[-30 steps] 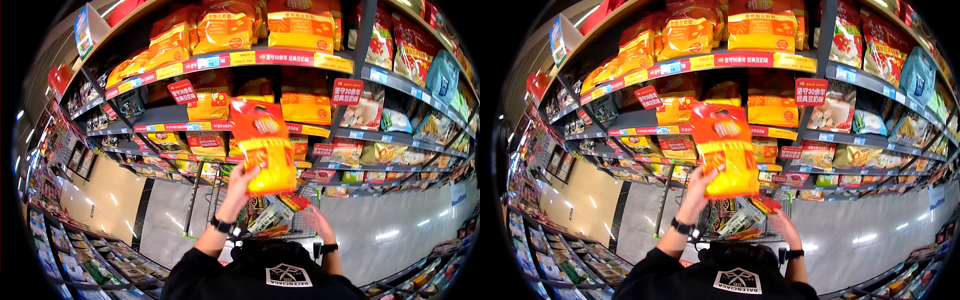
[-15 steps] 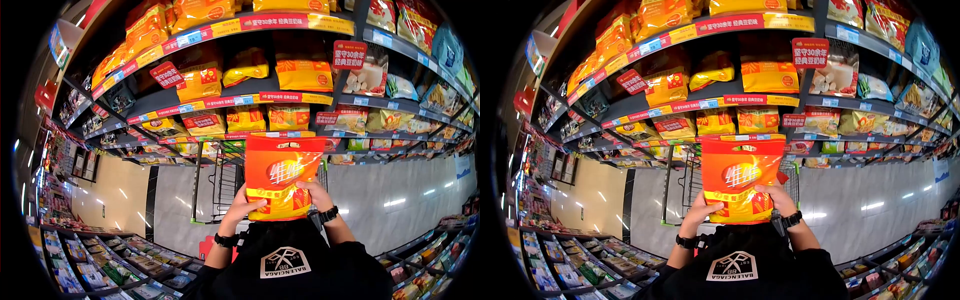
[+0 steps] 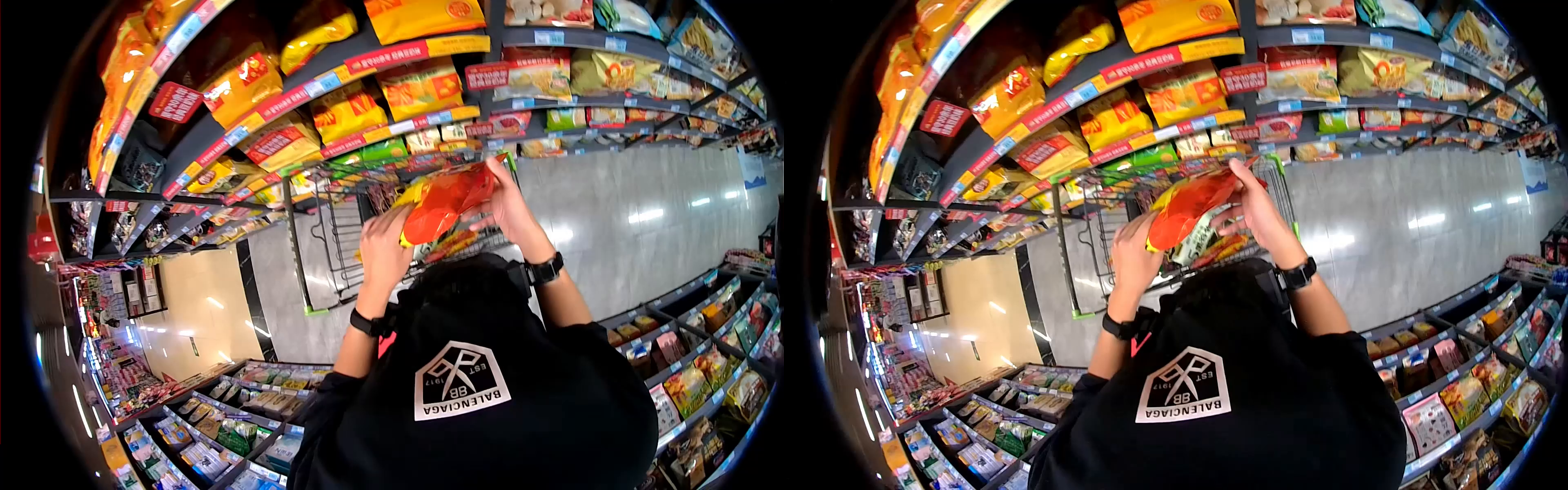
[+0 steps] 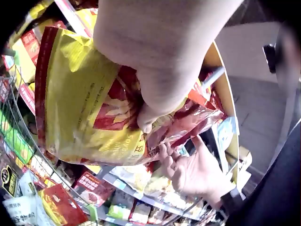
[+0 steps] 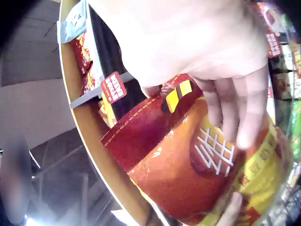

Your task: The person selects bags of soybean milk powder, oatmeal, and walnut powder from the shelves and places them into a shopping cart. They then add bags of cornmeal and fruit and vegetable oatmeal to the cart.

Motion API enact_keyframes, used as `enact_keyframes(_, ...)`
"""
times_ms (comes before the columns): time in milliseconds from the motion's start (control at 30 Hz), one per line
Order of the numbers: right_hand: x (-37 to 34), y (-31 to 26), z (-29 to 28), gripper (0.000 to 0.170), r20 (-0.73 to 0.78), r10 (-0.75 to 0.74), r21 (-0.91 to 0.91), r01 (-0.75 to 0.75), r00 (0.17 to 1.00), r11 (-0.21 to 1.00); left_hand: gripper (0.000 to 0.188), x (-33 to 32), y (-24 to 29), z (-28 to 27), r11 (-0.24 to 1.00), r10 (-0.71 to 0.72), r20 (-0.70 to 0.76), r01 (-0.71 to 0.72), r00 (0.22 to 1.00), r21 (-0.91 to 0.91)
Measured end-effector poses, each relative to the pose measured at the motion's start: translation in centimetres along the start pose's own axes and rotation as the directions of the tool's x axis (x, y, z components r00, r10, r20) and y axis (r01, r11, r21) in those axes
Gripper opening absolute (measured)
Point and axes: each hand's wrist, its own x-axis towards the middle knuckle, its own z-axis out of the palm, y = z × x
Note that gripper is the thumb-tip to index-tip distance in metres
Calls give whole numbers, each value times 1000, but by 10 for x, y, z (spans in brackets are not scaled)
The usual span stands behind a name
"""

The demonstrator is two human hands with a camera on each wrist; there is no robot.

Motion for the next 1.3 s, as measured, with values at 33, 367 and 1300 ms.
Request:
enact_keyframes(33, 4, 6, -9, 47, -65, -6, -73, 1, 998, 997, 46, 0, -2, 7, 1000, -9, 16, 9, 1000, -8)
enact_keyframes(367, 55, 77, -92, 29, -178, -84, -244, 38, 980, 969, 63, -42, -42, 58, 939, -221, 692, 343, 688, -40)
enact_keyframes(1300, 127, 235, -298, 21, -261, 17, -306, -99, 965, 947, 65, -126, -128, 44, 790, -545, 501, 611, 672, 40)
